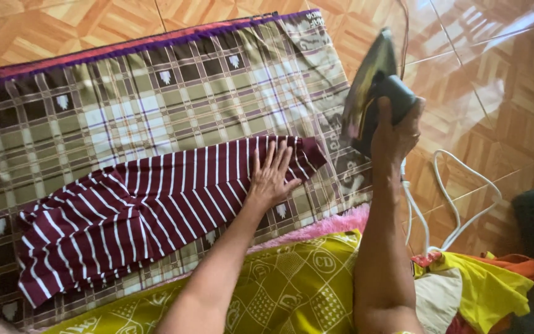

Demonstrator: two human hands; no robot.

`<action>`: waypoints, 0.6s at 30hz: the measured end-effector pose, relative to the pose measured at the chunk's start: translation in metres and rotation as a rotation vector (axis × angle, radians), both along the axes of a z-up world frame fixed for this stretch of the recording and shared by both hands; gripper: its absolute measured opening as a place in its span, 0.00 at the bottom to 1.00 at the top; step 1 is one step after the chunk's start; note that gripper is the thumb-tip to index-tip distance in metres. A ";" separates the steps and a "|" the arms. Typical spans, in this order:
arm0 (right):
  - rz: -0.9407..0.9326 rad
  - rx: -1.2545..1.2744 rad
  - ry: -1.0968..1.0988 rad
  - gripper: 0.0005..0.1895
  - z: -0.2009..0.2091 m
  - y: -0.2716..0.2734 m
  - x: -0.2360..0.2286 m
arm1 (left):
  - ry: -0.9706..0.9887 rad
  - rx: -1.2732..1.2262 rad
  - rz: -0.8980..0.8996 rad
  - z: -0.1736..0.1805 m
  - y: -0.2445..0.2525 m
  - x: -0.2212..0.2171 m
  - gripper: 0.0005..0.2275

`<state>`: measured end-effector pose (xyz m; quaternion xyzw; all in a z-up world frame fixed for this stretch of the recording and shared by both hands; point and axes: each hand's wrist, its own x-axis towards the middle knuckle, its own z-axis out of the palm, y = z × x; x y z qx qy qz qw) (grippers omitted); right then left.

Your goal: The person irons a pair of striped pants by hand on a padded surface, smoothing the fabric and folding the legs over before pressing with the iron.

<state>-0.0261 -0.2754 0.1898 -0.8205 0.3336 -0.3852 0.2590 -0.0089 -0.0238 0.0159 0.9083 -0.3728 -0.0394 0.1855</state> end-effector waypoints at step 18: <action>0.931 -0.362 0.692 0.14 -0.058 0.309 -0.011 | -0.238 0.262 0.488 0.022 0.253 -0.157 0.37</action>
